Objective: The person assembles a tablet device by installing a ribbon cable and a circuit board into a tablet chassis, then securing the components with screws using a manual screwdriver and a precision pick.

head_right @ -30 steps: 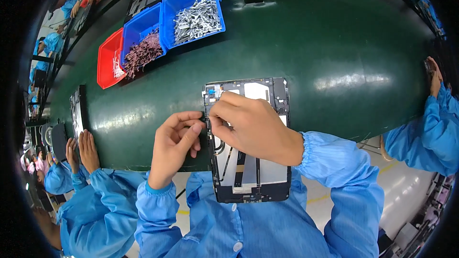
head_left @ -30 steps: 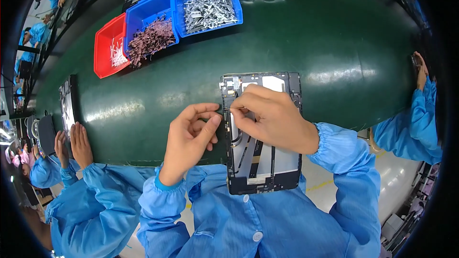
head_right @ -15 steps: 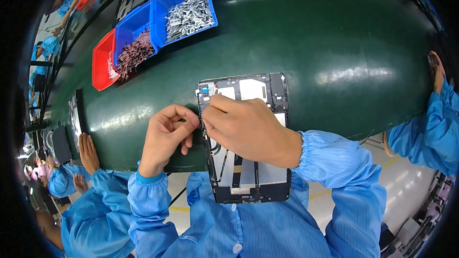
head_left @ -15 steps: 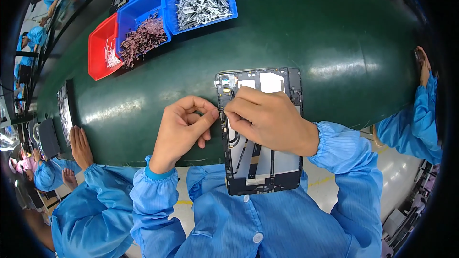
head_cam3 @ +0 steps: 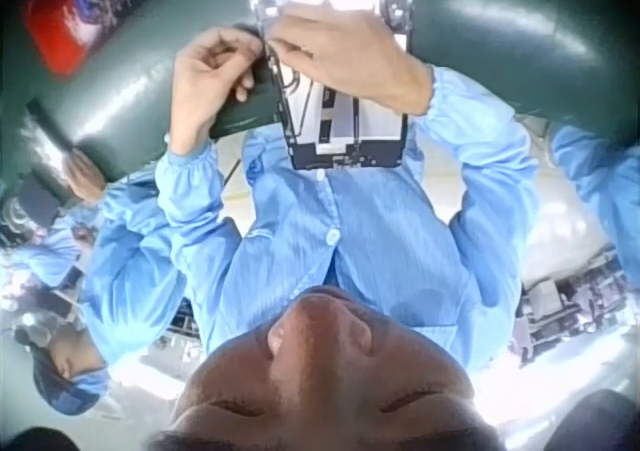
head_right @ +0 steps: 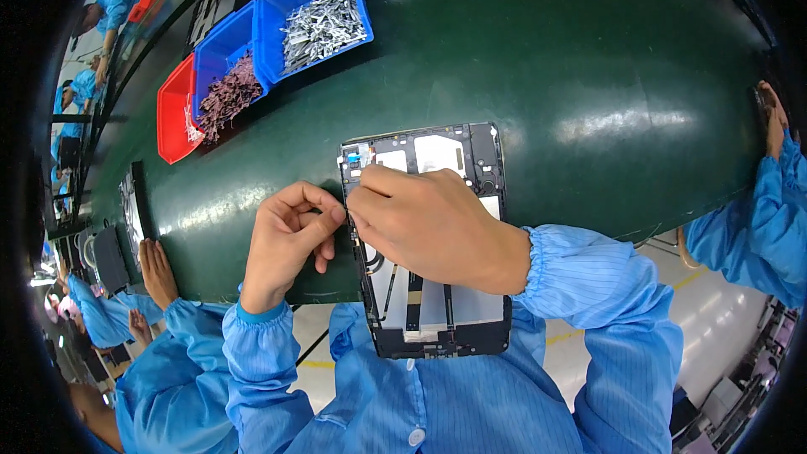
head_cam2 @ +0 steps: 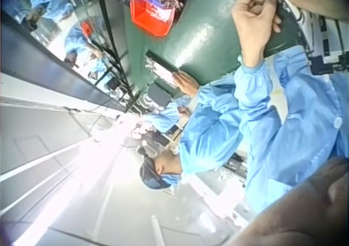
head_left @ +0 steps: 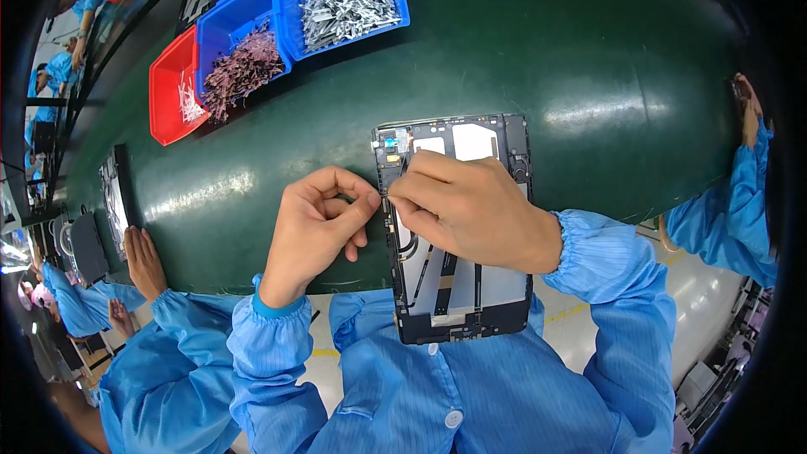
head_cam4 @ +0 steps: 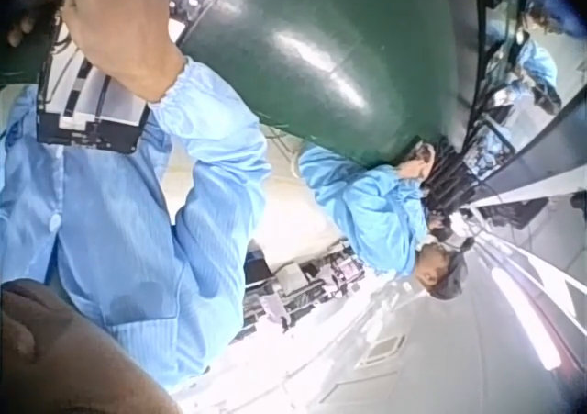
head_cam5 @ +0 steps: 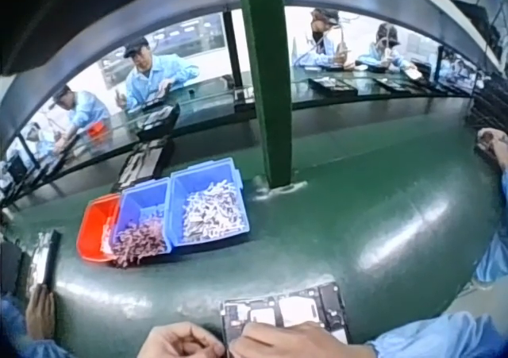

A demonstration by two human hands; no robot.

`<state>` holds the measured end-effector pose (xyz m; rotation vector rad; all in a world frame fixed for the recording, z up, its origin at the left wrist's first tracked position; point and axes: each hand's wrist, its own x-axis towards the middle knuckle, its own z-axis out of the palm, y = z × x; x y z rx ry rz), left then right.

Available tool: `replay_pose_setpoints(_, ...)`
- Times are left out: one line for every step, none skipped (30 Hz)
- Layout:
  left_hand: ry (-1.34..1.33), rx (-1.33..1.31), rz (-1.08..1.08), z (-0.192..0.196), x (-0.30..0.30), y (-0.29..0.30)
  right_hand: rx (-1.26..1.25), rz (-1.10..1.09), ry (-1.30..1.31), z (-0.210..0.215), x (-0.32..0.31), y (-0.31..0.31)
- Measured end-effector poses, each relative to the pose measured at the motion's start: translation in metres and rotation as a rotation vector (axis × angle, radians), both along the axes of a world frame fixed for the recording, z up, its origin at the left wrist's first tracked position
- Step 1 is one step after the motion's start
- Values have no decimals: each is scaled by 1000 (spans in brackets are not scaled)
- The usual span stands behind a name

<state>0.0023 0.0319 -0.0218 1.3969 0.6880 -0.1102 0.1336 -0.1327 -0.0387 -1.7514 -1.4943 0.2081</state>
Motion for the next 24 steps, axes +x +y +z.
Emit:
replay_pose_setpoints(1,1,2,0,0,0,-4,1,5,0,0,0)
replay_pose_setpoints(2,0,1,-1,1,0,-8,3,11,0,0,0)
replay_pose_setpoints(7,-2,4,-1,1,0,-8,3,12,-1,1,0)
replay_pose_setpoints(12,-5,6,-2,1,0,-1,2,23,-2,1,1)
replay_pose_setpoints(13,-5,6,-2,1,0,6,1,34,-2,1,1)
replay_pose_setpoints(14,4,12,-3,1,0,6,3,35,-1,1,1)
replay_pose_setpoints(14,12,18,-3,1,-1,-11,-4,57,1,1,0)
replay_pose_setpoints(15,13,20,-3,1,-1,-29,-10,78,3,1,0)
replay_pose_setpoints(15,17,27,-3,2,-2,-28,-9,78,2,1,0)
replay_pose_setpoints(15,22,35,-3,2,-2,-15,-15,85,2,1,0)
replay_pose_setpoints(14,23,37,-4,1,-2,-2,-20,92,2,1,-1)
replay_pose_setpoints(14,18,37,-4,1,-2,-1,-17,91,3,1,-1)
replay_pose_setpoints(13,13,38,-4,1,-2,-12,-27,108,4,0,-1)
replay_pose_setpoints(11,15,42,-4,1,-3,-22,-37,124,5,0,-1)
replay_pose_setpoints(9,20,44,-4,1,-3,-20,-33,120,5,0,-2)
replay_pose_setpoints(7,25,46,-4,2,-4,-14,-51,146,6,0,-3)
replay_pose_setpoints(3,28,51,-4,1,-3,-7,-69,172,6,0,-4)
replay_pose_setpoints(-6,23,33,-5,1,-3,-3,-67,167,7,0,-5)
replay_pose_setpoints(-15,18,16,-5,1,-2,-35,-90,182,8,-1,-6)
replay_pose_setpoints(-20,21,17,-4,1,-2,-66,-114,196,9,-1,-7)
replay_pose_setpoints(-21,35,7,-3,1,-2,-63,-112,192,10,-1,-7)
replay_pose_setpoints(-21,49,-3,-2,1,-2,-83,-113,175,11,-1,-6)
replay_pose_setpoints(-25,52,-1,-2,1,-2,-102,-114,158,11,-2,-6)
replay_pose_setpoints(-16,58,-16,-2,3,-2,-101,-111,153,12,-1,-6)
